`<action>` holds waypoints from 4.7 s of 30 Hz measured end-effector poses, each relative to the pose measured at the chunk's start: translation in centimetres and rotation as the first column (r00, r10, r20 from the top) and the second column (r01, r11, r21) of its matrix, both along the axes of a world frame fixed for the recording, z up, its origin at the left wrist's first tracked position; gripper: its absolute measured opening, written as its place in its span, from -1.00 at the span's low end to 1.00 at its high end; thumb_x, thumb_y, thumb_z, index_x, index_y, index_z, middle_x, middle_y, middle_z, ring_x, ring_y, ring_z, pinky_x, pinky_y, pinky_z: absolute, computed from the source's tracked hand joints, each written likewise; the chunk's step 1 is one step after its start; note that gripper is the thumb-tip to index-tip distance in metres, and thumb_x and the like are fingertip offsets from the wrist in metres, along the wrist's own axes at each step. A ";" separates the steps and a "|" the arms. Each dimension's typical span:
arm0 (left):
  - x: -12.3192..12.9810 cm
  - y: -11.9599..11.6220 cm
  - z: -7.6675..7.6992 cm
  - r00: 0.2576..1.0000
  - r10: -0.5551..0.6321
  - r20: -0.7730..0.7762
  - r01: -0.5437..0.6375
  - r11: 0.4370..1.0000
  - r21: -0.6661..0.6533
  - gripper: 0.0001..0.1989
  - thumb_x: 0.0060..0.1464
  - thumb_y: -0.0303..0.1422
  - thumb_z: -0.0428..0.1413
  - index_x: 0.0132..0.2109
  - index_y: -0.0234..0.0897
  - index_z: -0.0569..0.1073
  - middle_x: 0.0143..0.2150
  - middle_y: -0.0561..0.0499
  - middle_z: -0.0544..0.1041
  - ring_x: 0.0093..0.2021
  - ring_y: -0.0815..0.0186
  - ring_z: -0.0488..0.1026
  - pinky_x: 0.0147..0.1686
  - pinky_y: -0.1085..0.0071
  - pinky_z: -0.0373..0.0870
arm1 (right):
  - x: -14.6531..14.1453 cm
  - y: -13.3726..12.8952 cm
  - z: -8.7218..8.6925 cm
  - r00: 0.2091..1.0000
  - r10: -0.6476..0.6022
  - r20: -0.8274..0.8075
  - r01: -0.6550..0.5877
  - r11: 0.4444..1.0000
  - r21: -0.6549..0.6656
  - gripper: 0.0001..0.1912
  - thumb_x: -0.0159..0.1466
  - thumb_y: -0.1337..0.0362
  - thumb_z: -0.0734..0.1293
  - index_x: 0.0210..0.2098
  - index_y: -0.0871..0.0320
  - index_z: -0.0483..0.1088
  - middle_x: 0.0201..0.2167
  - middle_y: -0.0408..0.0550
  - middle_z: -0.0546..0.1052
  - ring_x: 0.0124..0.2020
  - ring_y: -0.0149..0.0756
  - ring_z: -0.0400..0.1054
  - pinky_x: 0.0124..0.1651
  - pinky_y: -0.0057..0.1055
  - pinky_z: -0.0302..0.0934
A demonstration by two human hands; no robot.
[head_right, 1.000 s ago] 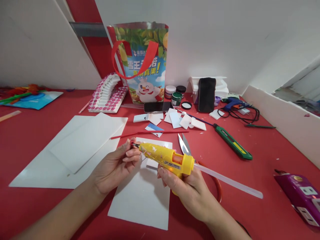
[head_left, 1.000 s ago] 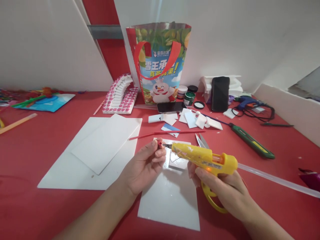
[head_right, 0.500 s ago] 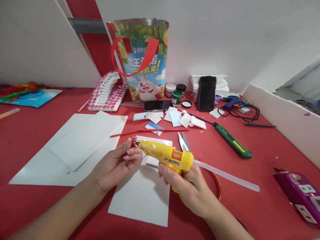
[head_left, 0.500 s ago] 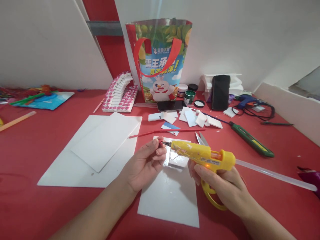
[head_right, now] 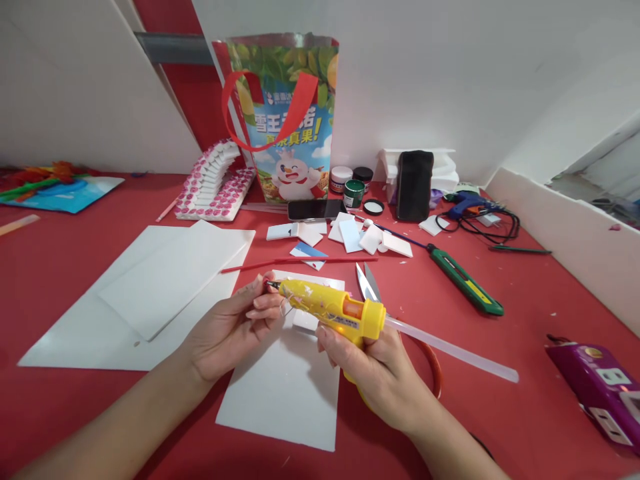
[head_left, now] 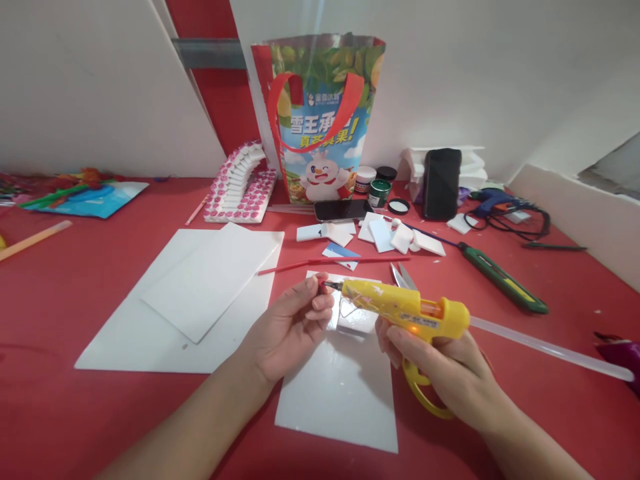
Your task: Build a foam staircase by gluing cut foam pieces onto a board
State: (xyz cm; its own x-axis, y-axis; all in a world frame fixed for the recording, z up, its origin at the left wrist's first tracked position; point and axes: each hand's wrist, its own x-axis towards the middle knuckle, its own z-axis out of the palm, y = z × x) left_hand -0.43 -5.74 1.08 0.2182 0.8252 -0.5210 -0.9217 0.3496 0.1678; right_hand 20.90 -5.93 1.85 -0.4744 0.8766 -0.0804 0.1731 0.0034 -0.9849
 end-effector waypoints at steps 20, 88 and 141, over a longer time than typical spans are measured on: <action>-0.1 -0.2 -0.2 1.000 -0.003 0.013 0.003 1.000 0.030 -0.56 0.38 -0.56 -0.12 -0.36 -0.56 0.57 -0.54 -0.03 0.37 -0.56 0.50 0.37 -0.60 0.66 0.35 | 0.1 -0.1 -0.5 1.000 -0.006 -0.009 0.006 1.000 -0.027 -0.63 0.39 0.00 0.28 -0.37 0.16 0.42 -0.49 -0.12 0.33 -0.47 -0.37 0.19 -0.42 -0.41 0.12; 0.2 -1.6 0.2 0.833 -0.146 -0.533 0.350 0.886 0.303 -0.81 -0.09 -0.38 0.44 -0.35 -0.35 0.60 -0.38 0.02 0.49 -0.47 0.51 0.36 -0.49 0.65 0.32 | 12.7 2.5 -1.6 0.585 -0.643 0.494 0.368 0.753 0.545 -0.50 0.24 -0.15 0.28 -0.59 0.11 0.25 -0.62 -0.17 0.26 -0.54 -0.36 0.10 -0.47 -0.39 0.09; 1.6 -3.2 -1.3 -0.274 0.397 -0.876 0.849 0.529 -0.025 -0.72 0.41 -0.25 -0.08 -0.23 -0.22 0.42 -0.27 0.07 0.46 -0.32 0.34 0.44 -0.33 0.40 0.32 | -0.7 -3.6 -2.1 0.893 -0.332 0.303 0.143 0.849 0.509 -0.90 0.28 0.46 0.39 -0.32 0.19 0.57 -0.47 -0.13 0.43 -0.44 -0.38 0.33 -0.43 -0.51 0.17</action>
